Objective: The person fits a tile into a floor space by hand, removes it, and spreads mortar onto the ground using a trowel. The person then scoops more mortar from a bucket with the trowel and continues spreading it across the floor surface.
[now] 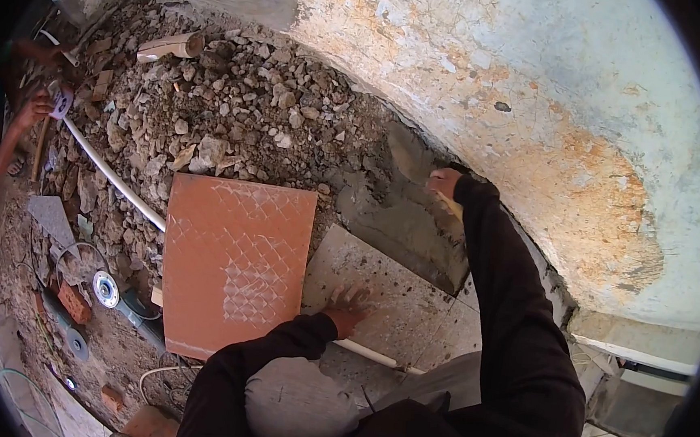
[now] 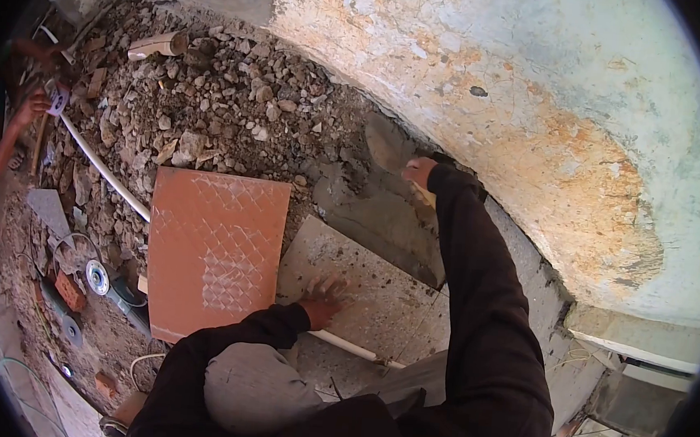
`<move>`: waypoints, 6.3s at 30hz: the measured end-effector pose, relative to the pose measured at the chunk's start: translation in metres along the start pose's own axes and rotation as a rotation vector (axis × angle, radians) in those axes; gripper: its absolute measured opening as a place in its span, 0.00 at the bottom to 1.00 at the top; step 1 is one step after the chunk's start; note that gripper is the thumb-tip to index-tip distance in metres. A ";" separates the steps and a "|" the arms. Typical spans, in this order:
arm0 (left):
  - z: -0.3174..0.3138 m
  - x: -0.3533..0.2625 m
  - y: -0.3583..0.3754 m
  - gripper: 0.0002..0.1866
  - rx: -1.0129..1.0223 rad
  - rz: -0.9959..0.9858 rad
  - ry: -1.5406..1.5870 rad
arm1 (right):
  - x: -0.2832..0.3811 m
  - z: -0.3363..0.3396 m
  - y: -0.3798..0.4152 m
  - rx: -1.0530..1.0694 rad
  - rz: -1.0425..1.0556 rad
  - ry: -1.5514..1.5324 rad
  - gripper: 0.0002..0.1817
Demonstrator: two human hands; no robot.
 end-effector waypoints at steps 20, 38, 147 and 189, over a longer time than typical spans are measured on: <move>-0.008 0.001 -0.008 0.36 0.037 0.046 -0.089 | 0.021 -0.115 0.046 -0.291 0.184 0.852 0.13; -0.007 -0.003 -0.009 0.39 0.019 0.057 -0.135 | -0.031 -0.099 0.120 -0.247 0.045 1.030 0.10; 0.064 0.011 -0.043 0.33 0.127 -0.051 -0.347 | -0.123 -0.094 0.092 -0.419 -0.277 -1.032 0.15; 0.053 0.019 -0.047 0.37 0.119 -0.043 -0.323 | -0.227 -0.055 0.055 -0.570 -0.538 0.157 0.18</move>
Point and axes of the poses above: each hand's wrist, its own y-axis away from the middle knuckle, its own z-axis out of the back of the hand, x = y × z, the point moved 7 cm from there along -y, towards the middle knuckle, and after that the axes turned 13 degrees about y, right-handed, at the moved point
